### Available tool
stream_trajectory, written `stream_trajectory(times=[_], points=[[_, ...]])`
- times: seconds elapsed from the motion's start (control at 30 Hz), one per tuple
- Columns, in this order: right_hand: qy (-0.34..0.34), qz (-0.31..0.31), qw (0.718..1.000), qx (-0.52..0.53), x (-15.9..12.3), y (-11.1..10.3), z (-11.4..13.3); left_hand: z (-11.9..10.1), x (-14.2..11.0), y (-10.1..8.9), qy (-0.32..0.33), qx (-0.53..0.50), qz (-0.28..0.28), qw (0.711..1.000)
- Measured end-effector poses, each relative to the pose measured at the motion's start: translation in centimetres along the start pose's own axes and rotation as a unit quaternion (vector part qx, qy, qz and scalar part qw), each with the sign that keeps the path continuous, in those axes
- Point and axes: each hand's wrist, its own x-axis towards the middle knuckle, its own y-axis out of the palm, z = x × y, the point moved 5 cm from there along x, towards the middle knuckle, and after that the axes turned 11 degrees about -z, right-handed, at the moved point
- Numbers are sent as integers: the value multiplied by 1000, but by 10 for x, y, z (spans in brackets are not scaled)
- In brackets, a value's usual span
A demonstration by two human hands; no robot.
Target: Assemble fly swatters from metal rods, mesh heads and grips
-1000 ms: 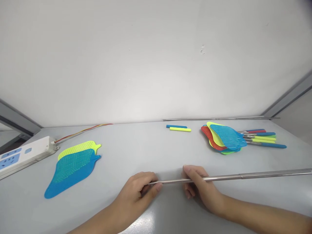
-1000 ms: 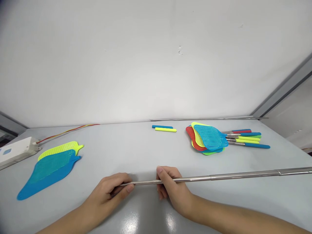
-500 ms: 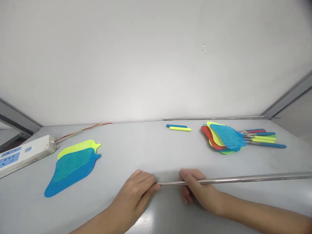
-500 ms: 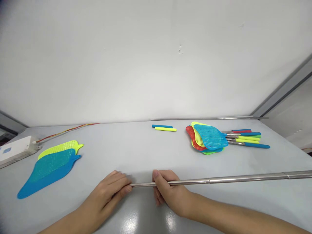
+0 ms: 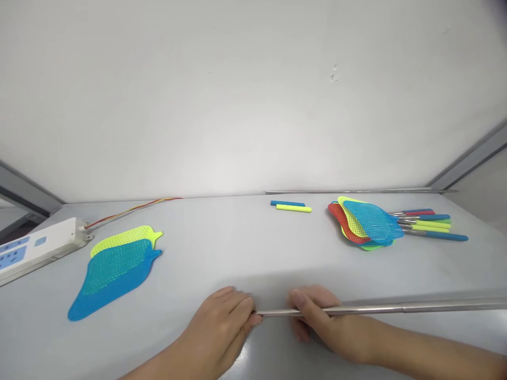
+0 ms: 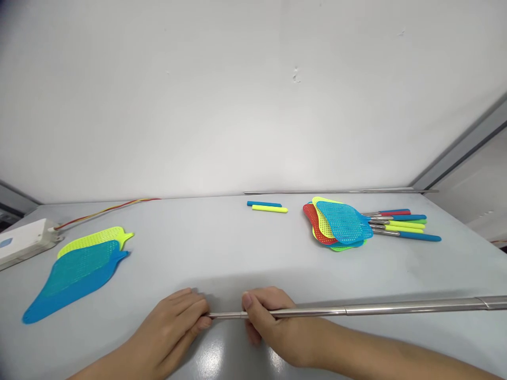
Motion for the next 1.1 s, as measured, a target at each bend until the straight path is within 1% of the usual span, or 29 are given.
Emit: stream_trajectory(times=[0.1, 0.27, 0.33, 0.47, 0.63, 0.8, 0.9, 1.0, 1.1], points=[[-18, 4, 1000, -3, 0, 2, -1, 0, 0, 2, -8, -2, 24, 1000], [-109, -10, 994, -15, 0, 7, 2, 0, -1, 4, -17, -19, 65, 998], [-125, -10, 992, -19, 1, 8, 2, -1, -2, 4, -21, -28, 72, 997], [-124, 1, 992, -24, 1, 8, 3, -1, -2, 5, -30, -37, 91, 995], [-163, 32, 985, -55, -2, 6, 12, 0, 0, 7, -38, -50, 130, 990], [-182, 48, 980, -62, -3, 5, 19, -2, -2, 5, -41, -67, 143, 987], [-190, 47, 979, -56, -2, 6, 18, -2, -3, 5, -41, -71, 152, 985], [-190, 36, 980, -46, -1, 7, 13, -2, -1, 5, -44, -70, 144, 986], [-161, 10, 986, -30, 2, 7, 6, -2, 2, 5, -49, -65, 129, 988]])
